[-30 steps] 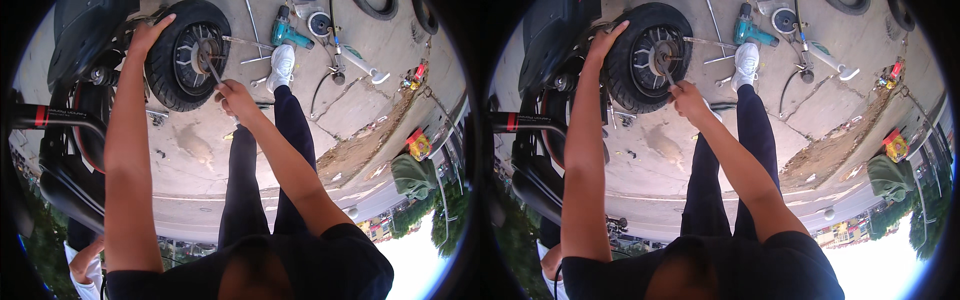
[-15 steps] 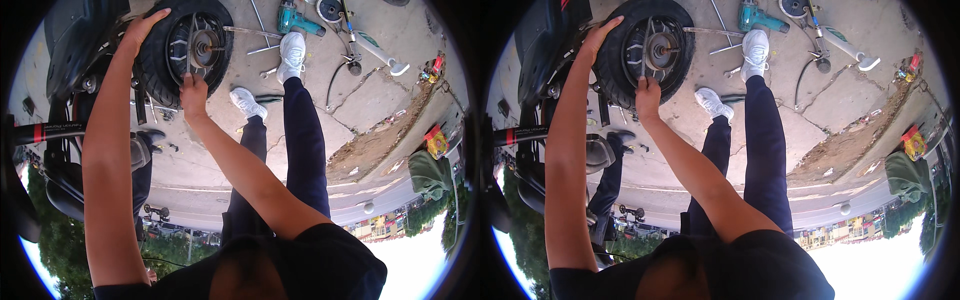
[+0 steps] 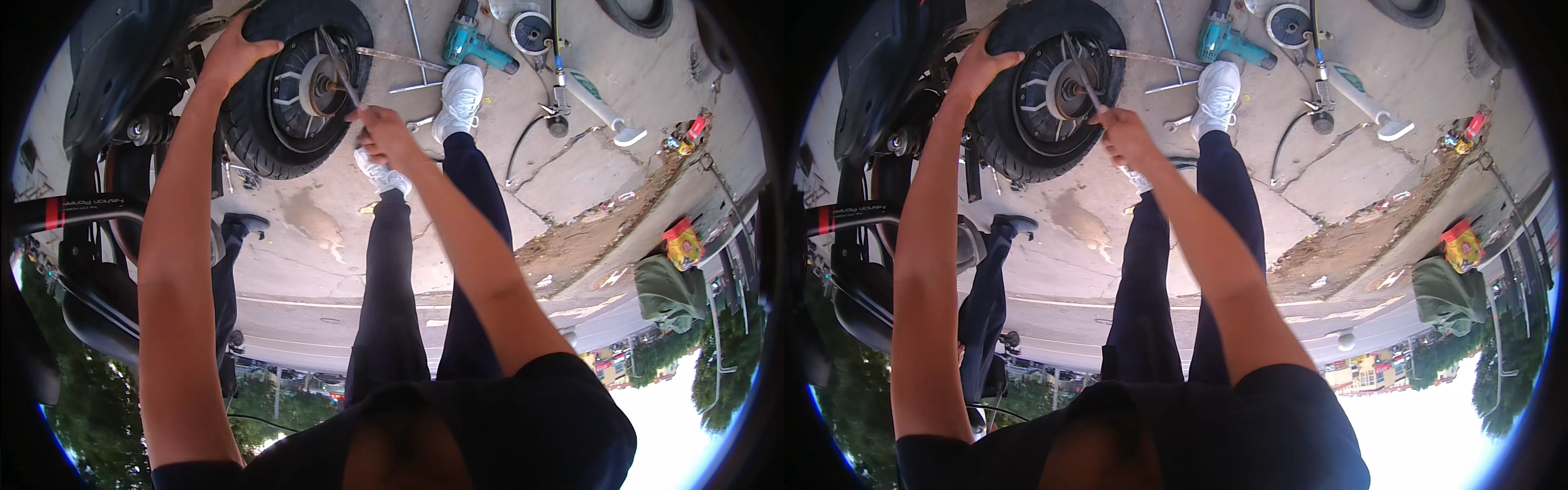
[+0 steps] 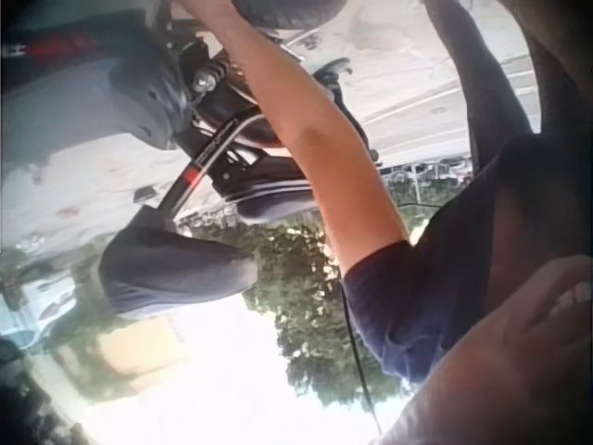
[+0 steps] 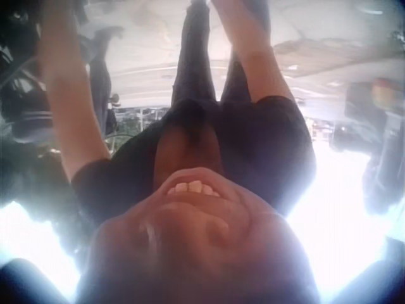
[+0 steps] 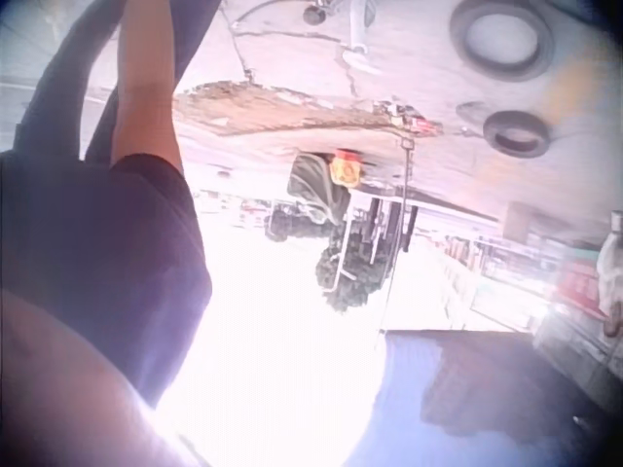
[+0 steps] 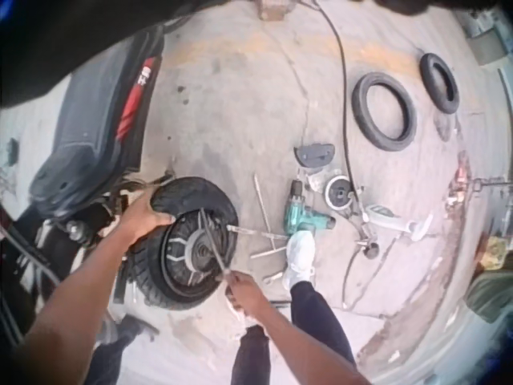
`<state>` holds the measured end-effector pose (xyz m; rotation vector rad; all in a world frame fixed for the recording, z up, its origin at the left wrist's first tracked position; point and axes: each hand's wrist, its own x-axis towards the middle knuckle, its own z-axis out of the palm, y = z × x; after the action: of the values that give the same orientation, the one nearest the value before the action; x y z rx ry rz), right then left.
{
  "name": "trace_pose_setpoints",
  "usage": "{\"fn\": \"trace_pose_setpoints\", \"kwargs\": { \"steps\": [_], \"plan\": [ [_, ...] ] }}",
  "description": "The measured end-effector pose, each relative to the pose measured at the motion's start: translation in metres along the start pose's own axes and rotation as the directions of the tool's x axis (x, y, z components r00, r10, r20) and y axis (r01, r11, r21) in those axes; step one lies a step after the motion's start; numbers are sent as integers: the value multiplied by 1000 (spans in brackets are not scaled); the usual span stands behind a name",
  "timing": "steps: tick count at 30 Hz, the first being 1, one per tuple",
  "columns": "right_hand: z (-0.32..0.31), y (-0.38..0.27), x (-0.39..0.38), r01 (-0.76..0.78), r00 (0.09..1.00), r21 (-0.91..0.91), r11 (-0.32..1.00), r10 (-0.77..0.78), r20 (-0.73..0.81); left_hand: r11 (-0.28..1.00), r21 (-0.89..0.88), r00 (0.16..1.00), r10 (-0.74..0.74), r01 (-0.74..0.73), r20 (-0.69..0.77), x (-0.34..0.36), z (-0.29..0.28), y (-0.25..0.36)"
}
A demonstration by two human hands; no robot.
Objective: The person uses a tire lever to pry a motorcycle tire off its rim. They repeatedly insert the lever between the tire bead and rim, rotate the wheel, and work around the circumference to loosen the tire. The tire remains attached to the rim by the end of the clip.
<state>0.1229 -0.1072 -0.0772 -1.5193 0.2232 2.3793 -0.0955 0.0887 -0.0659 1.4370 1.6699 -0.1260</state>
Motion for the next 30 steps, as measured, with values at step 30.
{"fn": "trace_pose_setpoints", "kwargs": {
  "steps": [30],
  "plan": [
    [-88, -96, -42, 212, 974, -967, 139, -109, 198, 967, 174, 973, -153, 184, -174, -79, 33, 20]
  ]
}}
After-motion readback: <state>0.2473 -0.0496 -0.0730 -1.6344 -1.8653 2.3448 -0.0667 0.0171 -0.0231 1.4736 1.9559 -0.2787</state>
